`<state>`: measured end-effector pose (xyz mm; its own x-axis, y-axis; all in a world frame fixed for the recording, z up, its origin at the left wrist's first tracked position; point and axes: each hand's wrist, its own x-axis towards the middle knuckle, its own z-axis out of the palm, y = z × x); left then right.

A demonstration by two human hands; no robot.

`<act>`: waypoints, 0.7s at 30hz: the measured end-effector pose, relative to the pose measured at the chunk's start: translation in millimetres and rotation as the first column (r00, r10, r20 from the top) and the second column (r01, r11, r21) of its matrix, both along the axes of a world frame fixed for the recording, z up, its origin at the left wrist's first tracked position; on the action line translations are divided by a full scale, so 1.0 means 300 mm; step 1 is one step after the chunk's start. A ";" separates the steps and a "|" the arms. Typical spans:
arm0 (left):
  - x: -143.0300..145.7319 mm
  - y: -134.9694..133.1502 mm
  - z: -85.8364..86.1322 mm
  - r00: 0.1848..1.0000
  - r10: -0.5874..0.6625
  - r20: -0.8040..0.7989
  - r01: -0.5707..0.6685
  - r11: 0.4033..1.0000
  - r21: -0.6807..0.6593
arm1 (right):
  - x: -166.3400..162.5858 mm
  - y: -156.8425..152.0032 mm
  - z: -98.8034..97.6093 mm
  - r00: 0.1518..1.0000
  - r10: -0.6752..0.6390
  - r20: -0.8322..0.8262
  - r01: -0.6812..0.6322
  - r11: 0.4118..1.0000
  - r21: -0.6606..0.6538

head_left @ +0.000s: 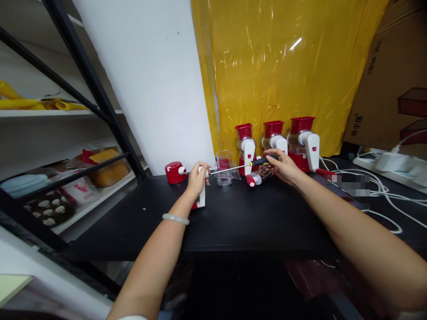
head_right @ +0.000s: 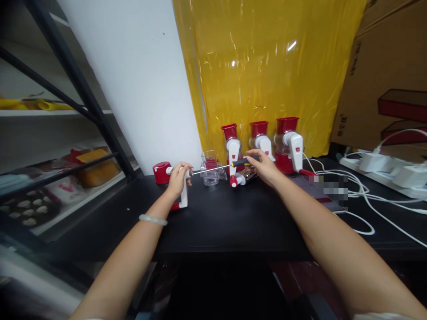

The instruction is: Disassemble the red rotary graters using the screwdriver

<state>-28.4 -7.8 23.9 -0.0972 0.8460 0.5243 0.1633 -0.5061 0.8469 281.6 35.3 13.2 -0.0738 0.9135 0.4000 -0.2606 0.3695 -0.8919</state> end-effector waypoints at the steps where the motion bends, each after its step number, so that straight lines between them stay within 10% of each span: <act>1: 0.000 0.000 0.000 1.000 0.001 0.007 -0.001 1.000 -0.006 | 0.001 -0.004 0.002 1.000 0.019 -0.014 -0.019 1.000 -0.004; 14: 0.003 0.008 0.001 0.994 -0.027 0.103 0.039 0.992 -0.116 | 0.015 -0.046 0.030 0.970 0.204 -0.132 -0.218 0.971 -0.100; 21: -0.003 0.018 -0.011 0.998 0.011 0.055 -0.001 0.986 -0.165 | 0.004 -0.009 0.016 0.994 -0.054 0.090 0.052 0.998 0.021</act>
<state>-29.3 -2.4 20.5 -0.1276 0.9197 0.3714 0.1161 -0.3580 0.9265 282.7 32.5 18.1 -0.0622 0.9095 0.4111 -0.1584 0.3977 -0.9038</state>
